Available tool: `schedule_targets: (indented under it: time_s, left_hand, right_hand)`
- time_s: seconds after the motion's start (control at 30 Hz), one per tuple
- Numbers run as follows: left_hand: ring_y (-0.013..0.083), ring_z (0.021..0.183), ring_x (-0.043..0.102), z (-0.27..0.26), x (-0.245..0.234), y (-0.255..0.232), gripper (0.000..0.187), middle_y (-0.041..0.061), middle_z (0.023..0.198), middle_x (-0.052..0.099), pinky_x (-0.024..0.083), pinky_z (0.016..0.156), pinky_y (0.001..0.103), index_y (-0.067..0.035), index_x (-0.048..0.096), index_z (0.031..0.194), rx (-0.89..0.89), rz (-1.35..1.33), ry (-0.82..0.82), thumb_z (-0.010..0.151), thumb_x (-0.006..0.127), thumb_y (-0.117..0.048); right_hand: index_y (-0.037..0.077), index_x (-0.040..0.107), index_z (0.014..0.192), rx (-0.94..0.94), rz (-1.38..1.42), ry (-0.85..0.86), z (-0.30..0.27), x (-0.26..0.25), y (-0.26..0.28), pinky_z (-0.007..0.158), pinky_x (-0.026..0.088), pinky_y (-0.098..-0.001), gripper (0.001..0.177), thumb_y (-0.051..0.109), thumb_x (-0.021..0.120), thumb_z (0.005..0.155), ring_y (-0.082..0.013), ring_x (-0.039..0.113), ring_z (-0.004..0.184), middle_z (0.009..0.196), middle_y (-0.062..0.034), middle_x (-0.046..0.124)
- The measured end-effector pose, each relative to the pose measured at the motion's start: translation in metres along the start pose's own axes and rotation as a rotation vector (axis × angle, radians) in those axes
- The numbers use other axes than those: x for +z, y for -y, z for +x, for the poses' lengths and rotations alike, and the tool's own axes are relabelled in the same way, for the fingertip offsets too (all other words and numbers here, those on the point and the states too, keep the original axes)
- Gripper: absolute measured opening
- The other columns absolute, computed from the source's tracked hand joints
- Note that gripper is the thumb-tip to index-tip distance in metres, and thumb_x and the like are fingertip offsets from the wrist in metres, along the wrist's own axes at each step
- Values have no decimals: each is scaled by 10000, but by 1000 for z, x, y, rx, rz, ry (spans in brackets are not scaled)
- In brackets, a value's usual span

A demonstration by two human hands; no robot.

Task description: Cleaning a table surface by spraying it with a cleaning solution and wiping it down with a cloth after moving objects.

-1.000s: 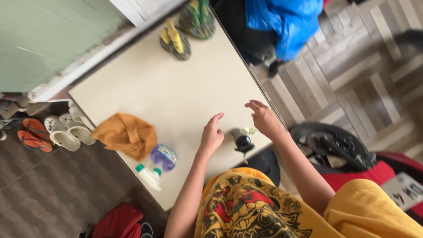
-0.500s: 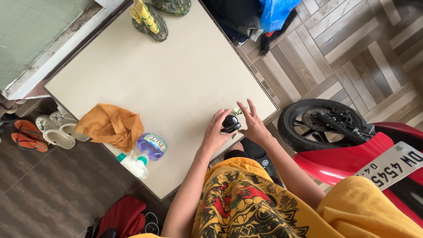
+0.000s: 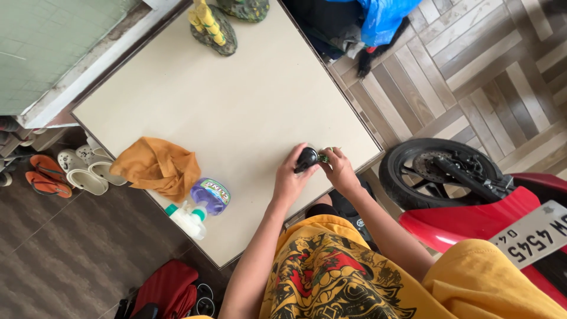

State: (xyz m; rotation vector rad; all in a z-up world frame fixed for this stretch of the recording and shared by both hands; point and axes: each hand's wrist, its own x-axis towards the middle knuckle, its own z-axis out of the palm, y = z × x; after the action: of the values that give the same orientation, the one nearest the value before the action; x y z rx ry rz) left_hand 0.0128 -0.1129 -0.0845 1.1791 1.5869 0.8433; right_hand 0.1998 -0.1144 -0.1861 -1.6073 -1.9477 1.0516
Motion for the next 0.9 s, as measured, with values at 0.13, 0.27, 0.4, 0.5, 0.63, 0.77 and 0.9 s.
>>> schedule_targets:
  time_s: [0.13,0.27,0.4,0.5,0.63,0.77,0.9]
  left_hand:
    - [365,1239,621,20,-20,-10,659,194,1315,672,543,1025,442,-160,627,1397,19,-36,-145,795,876,-264]
    - [415,1192,640,58,-43,-19,652,252,1274,678,560,984,481,-118,618,1401,83,-36,-328,808,870,-219]
    - [391,1172,660,118,-57,-16,637,220,1261,693,573,973,456,-126,623,1388,134,-26,-476,814,875,-238]
    - [398,1158,667,173,-62,-15,638,222,1253,694,579,963,463,-111,616,1382,164,-21,-538,815,873,-251]
    - [419,1153,664,236,-70,-27,643,232,1248,692,587,953,465,-106,599,1392,166,-52,-568,822,861,-247]
    - [427,1132,674,282,-72,-18,667,212,1237,692,593,932,479,-109,592,1388,214,2,-586,805,872,-273]
    - [430,1110,688,303,-76,-16,659,193,1226,699,610,922,466,-120,583,1394,216,-14,-528,815,864,-265]
  right_hand:
    - [166,682,1157,-42,17,-23,41,-4,22,771,626,-424,303,162,801,878,-365,732,919,1042,-81,627]
    - [151,686,1133,-135,53,-70,104,-12,54,782,623,-449,295,123,813,867,-398,724,932,1054,-113,625]
    - [91,664,1147,-221,105,-75,181,-21,84,800,604,-494,302,65,793,874,-464,695,951,1077,-160,598]
    - [76,662,1152,-246,101,-104,236,-23,96,799,601,-502,319,48,800,866,-480,690,954,1070,-179,599]
    - [57,674,1141,-235,98,-144,297,-7,87,786,608,-486,315,32,811,859,-497,687,924,1036,-195,602]
    - [71,677,1154,-203,113,-177,336,12,78,773,619,-470,317,3,787,865,-482,686,951,1060,-183,593]
    - [53,668,1174,-161,121,-186,350,23,77,795,635,-454,357,-91,731,853,-499,667,986,1136,-201,580]
